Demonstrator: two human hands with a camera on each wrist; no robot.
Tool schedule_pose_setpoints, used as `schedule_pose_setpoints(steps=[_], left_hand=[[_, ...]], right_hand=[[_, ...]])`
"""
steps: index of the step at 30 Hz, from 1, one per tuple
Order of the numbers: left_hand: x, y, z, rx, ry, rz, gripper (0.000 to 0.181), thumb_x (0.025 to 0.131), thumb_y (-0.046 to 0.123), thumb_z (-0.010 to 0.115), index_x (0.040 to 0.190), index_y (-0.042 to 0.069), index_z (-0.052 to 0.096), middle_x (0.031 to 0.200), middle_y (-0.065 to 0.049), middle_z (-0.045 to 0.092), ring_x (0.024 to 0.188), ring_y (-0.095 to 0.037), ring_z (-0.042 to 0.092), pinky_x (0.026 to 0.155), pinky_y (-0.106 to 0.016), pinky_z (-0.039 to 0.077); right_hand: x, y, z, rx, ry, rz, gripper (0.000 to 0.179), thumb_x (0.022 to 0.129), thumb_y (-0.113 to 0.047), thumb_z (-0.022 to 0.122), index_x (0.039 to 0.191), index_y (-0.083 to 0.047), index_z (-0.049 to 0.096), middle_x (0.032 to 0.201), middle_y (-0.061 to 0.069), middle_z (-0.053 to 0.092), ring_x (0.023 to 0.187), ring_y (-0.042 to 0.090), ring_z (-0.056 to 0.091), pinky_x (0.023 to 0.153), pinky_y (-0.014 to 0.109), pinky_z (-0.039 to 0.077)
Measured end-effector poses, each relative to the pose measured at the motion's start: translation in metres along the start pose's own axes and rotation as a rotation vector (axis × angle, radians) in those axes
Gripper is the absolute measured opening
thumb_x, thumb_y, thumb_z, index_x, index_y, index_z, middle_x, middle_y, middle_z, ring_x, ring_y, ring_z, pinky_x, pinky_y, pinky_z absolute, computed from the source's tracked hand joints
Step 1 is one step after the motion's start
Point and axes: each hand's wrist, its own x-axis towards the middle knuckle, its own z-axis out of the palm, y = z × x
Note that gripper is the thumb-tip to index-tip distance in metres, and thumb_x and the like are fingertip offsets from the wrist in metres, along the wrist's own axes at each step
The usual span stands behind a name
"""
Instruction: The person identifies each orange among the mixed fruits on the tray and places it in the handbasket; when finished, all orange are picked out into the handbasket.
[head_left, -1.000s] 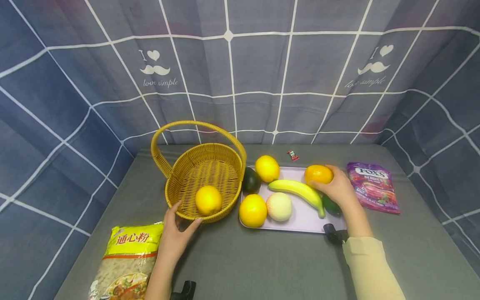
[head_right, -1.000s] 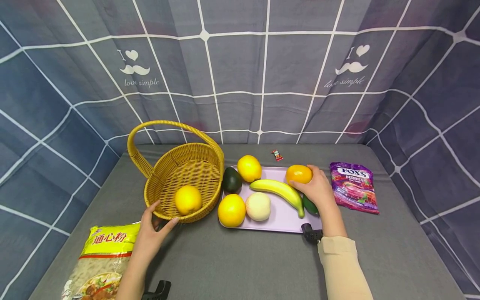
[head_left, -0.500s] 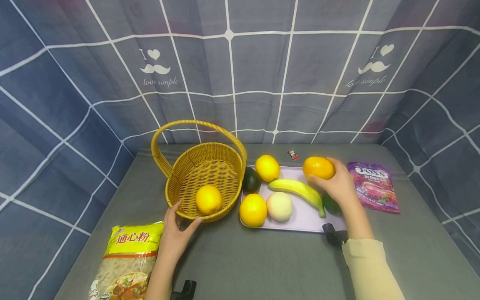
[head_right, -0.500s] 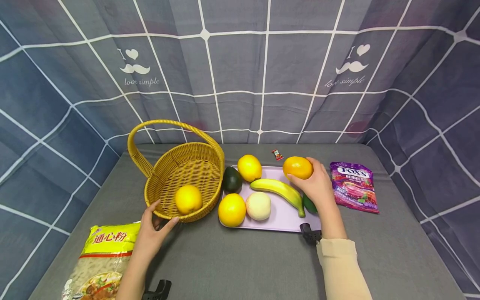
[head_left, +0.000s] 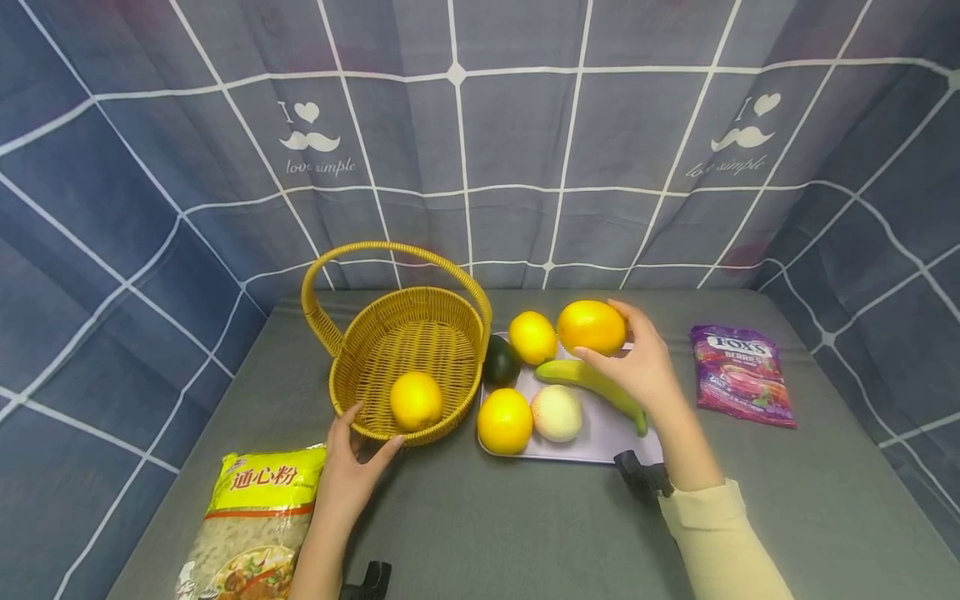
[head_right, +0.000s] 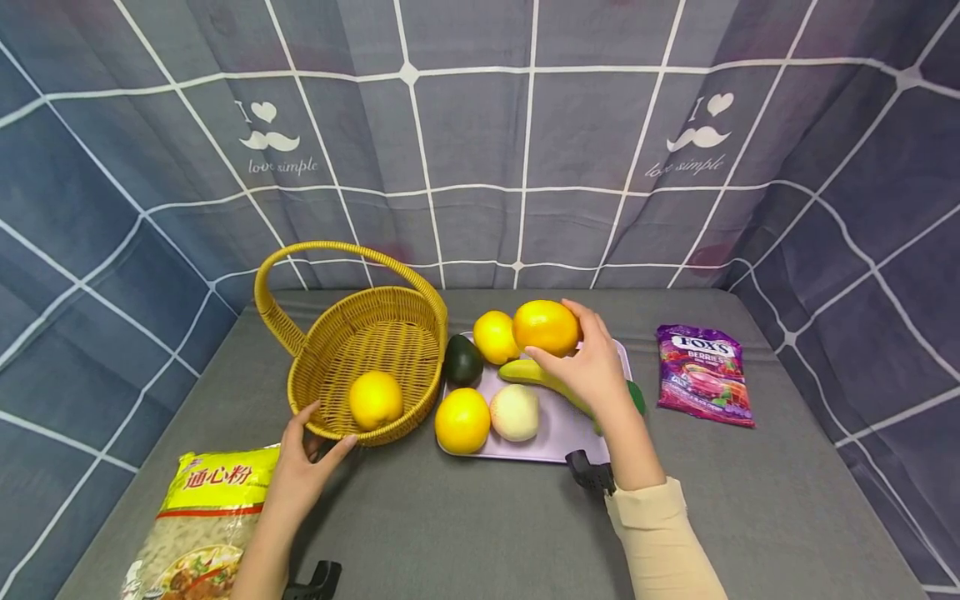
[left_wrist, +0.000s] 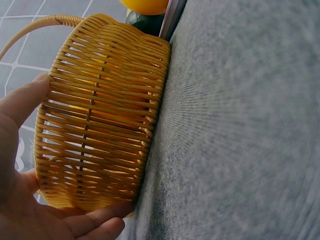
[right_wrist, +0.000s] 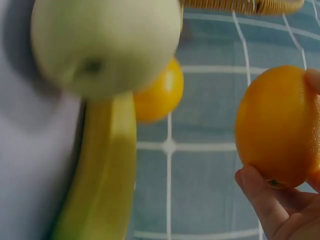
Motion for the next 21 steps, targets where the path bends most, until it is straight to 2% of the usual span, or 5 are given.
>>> schedule_pose_setpoints(steps=[5,10,16,18,21], left_hand=[[-0.001,0.001,0.0,0.003,0.003,0.006,0.087,0.083,0.043,0.075,0.149,0.014,0.027,0.151,-0.018,0.02,0.129,-0.044,0.039,0.104,-0.055,0.036],[-0.001,0.0,0.0,0.004,0.002,0.01,0.087,0.083,0.044,0.075,0.149,0.015,0.027,0.152,-0.018,0.019,0.129,-0.045,0.038,0.104,-0.055,0.036],[-0.001,0.0,-0.001,0.005,-0.003,0.008,0.087,0.083,0.045,0.075,0.149,0.015,0.027,0.153,-0.018,0.018,0.128,-0.046,0.04,0.102,-0.056,0.038],[0.0,0.0,-0.001,0.01,-0.003,0.006,0.087,0.082,0.046,0.074,0.149,0.016,0.027,0.153,-0.018,0.017,0.127,-0.046,0.041,0.102,-0.056,0.038],[-0.001,0.002,-0.001,0.01,-0.01,-0.005,0.088,0.082,0.047,0.074,0.15,0.017,0.027,0.154,-0.017,0.016,0.128,-0.045,0.04,0.102,-0.056,0.038]], right_hand=[[-0.005,-0.019,0.019,0.069,-0.065,-0.03,0.09,0.072,-0.052,0.081,0.146,-0.022,0.04,0.144,0.008,0.041,0.109,0.031,0.052,0.087,0.049,0.05],[-0.01,-0.04,0.038,0.15,-0.129,-0.079,0.087,0.07,-0.044,0.086,0.143,-0.022,0.044,0.141,0.006,0.044,0.105,0.029,0.055,0.084,0.045,0.054],[-0.016,-0.064,0.062,0.194,-0.206,-0.115,0.084,0.069,-0.046,0.085,0.141,-0.029,0.045,0.136,-0.001,0.046,0.105,0.024,0.056,0.084,0.042,0.053],[-0.019,-0.07,0.07,0.235,-0.242,-0.105,0.085,0.068,-0.046,0.086,0.14,-0.032,0.045,0.134,-0.003,0.047,0.105,0.022,0.056,0.085,0.04,0.052],[-0.021,-0.076,0.082,0.263,-0.268,-0.117,0.084,0.067,-0.045,0.087,0.139,-0.032,0.045,0.132,-0.007,0.049,0.108,0.019,0.055,0.088,0.038,0.05]])
